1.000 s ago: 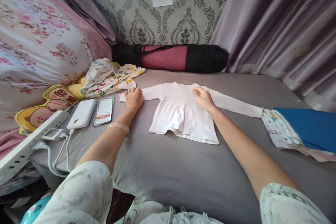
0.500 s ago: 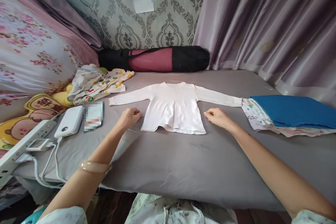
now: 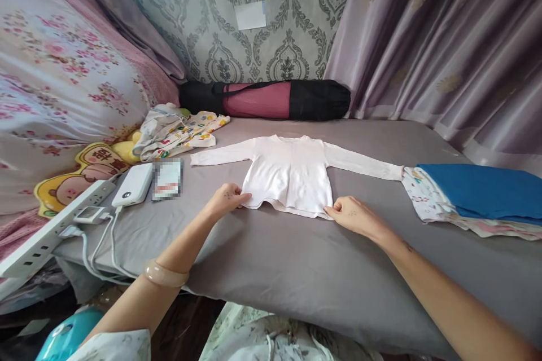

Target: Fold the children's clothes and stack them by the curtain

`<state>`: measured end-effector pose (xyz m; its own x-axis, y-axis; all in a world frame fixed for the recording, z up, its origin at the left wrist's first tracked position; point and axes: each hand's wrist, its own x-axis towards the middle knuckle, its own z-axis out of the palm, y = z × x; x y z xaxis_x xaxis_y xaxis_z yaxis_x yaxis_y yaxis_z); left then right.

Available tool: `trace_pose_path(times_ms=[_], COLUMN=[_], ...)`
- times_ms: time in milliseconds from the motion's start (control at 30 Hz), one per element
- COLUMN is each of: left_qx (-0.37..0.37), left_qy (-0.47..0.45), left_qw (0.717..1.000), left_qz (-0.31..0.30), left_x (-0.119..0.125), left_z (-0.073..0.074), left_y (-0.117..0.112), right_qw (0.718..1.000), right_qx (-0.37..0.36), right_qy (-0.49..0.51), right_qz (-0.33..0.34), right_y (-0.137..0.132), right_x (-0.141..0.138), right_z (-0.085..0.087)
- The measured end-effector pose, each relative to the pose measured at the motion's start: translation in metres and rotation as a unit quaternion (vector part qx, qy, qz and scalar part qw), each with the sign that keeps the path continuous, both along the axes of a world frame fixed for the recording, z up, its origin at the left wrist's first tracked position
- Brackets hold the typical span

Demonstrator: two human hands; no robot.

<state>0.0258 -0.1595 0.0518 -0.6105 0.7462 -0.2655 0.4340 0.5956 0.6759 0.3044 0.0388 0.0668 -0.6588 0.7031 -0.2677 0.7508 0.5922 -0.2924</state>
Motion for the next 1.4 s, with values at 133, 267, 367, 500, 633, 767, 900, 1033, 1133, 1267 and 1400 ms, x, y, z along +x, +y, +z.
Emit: trace_pose_path(times_ms=[133, 267, 367, 500, 633, 767, 900, 1033, 1133, 1267, 1400], left_qx=[0.02, 0.035, 0.016, -0.007, -0.049, -0.059, -0.018, 0.029, 0.044, 0.043, 0.041], left_qy=[-0.023, -0.026, -0.044, -0.055, -0.071, -0.073, -0.085, -0.121, -0.151, -0.175, -0.172], left_qw=[1.0, 0.999, 0.999, 0.998, 0.996, 0.995, 0.996, 0.988, 0.977, 0.973, 0.979], left_qz=[0.001, 0.02, 0.012, -0.013, -0.036, -0.018, 0.032, 0.097, 0.145, 0.143, 0.106], left_x=[-0.008, -0.021, -0.027, -0.028, -0.03, -0.038, -0.041, -0.038, -0.038, -0.037, -0.036], left_z=[0.0, 0.002, 0.001, 0.003, 0.012, 0.016, 0.015, 0.015, 0.016, 0.018, 0.018], left_y=[-0.002, -0.008, -0.01, -0.01, -0.004, 0.006, 0.023, 0.045, 0.06, 0.065, 0.056], right_qw=[0.999, 0.998, 0.998, 0.998, 0.996, 0.989, 0.985, 0.986, 0.983, 0.978, 0.972], right_qx=[-0.036, -0.048, -0.049, -0.062, -0.085, -0.142, -0.131, -0.033, 0.064, 0.148, 0.205], right_qy=[0.022, 0.033, 0.028, 0.026, 0.029, 0.043, 0.114, 0.161, 0.172, 0.147, 0.1], right_qz=[0.011, 0.005, 0.007, 0.012, 0.017, 0.027, -0.012, -0.026, -0.017, 0.012, 0.05], right_y=[0.011, 0.025, 0.032, 0.033, 0.033, 0.04, 0.057, 0.08, 0.093, 0.101, 0.101], right_x=[0.003, 0.009, 0.013, 0.014, 0.012, 0.013, 0.01, -0.006, -0.023, -0.04, -0.049], right_z=[-0.005, -0.006, -0.007, -0.012, -0.009, 0.001, -0.002, -0.017, -0.027, -0.031, -0.027])
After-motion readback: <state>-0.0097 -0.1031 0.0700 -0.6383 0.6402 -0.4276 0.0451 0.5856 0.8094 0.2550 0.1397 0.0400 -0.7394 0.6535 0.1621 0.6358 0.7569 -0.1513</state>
